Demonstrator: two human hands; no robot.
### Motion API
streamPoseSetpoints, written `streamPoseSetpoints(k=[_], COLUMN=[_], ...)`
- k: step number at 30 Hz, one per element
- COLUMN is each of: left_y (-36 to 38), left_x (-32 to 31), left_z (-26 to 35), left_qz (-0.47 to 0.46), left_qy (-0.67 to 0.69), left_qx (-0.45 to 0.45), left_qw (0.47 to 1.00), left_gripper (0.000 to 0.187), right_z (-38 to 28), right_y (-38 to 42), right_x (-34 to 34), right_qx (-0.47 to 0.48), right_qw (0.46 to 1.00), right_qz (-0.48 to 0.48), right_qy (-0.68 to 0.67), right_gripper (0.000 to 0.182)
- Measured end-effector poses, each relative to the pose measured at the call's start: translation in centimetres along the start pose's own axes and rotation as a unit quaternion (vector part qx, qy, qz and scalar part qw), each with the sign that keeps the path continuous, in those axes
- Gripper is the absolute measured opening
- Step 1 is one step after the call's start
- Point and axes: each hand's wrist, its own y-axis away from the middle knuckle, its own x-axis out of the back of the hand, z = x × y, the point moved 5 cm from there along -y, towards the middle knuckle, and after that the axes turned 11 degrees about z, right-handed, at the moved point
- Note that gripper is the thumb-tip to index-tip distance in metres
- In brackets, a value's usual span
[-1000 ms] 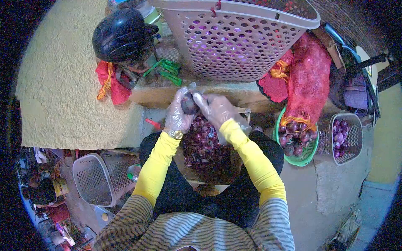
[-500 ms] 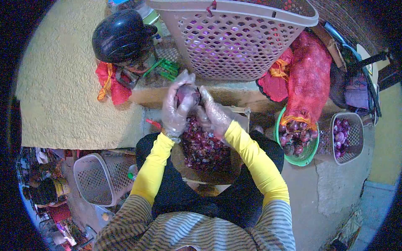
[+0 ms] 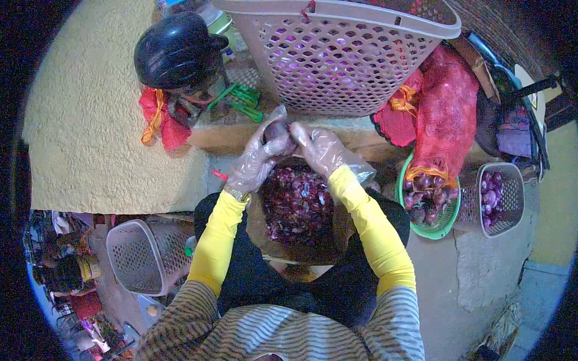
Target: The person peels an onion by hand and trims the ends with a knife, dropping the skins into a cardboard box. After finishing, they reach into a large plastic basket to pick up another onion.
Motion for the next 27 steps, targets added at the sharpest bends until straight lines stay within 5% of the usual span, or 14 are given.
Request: streamPoseSetpoints(k=[10,25,27], left_y=[0.7,0.7,0.7], left_x=[-1.0,-1.1,-1.0], left_z=[1.1,1.1,1.5], left_qz=[-0.007,-0.026,-0.007], left_qy=[0.028,0.055,0.005], left_qx=[0.018,0.055,-0.01], left_qw=[0.999,0.997,1.0], left_gripper=[0.072,0.07,0.071], right_z=[-1.4,-2.8,-2.2], right_y=[0.5,1.0,0.7], right_x=[2.1,2.5,1.9], right_qx=[0.064,0.096,0.079], right_qw=[0.991,0.978,0.983], right_qz=[0.053,0.047,0.037], right_qy=[0.109,0.18,0.159], right_gripper=[0.045,0.051,0.058])
